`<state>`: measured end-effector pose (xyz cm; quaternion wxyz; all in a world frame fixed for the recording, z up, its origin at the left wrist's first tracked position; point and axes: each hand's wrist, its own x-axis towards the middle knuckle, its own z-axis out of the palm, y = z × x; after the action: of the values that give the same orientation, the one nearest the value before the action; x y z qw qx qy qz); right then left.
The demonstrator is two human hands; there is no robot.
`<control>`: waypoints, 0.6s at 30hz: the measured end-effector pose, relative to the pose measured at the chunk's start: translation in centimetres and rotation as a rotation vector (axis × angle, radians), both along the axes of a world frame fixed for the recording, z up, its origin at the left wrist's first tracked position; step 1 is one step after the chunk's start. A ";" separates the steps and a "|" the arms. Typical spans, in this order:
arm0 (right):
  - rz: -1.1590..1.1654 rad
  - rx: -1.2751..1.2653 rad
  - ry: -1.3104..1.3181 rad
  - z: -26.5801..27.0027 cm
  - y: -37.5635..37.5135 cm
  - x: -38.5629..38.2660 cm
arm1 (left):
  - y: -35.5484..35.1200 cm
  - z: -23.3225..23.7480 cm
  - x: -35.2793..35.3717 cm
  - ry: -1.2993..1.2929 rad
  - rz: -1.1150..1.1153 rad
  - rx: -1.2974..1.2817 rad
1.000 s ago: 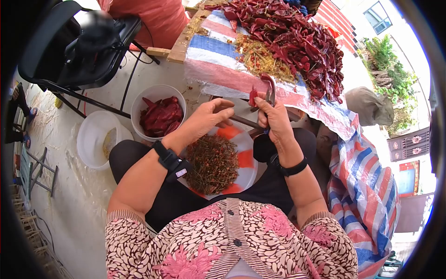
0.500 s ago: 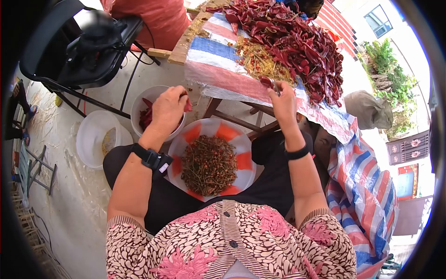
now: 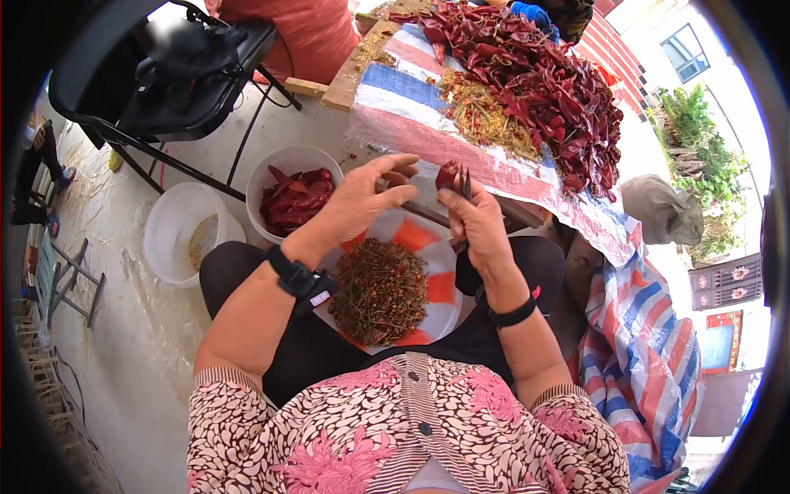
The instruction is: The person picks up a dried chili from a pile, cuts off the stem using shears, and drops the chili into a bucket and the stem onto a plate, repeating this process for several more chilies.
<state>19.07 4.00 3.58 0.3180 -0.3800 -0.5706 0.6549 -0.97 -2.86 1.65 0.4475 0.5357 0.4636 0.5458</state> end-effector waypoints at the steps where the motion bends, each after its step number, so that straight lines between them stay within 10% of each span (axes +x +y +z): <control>1: 0.018 -0.048 0.028 -0.1 -1.1 -0.4 | 0.1 0.3 0.5 -0.059 -0.017 0.040; 18: -0.004 0.451 -0.255 3.4 -6.0 -0.7 | -1.4 1.3 -0.8 -0.287 -0.056 0.018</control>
<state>18.42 -1.97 6.98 0.3215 -0.3803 -0.7370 0.4571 -1.72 -4.23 2.92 0.5195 0.4689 0.3750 0.6080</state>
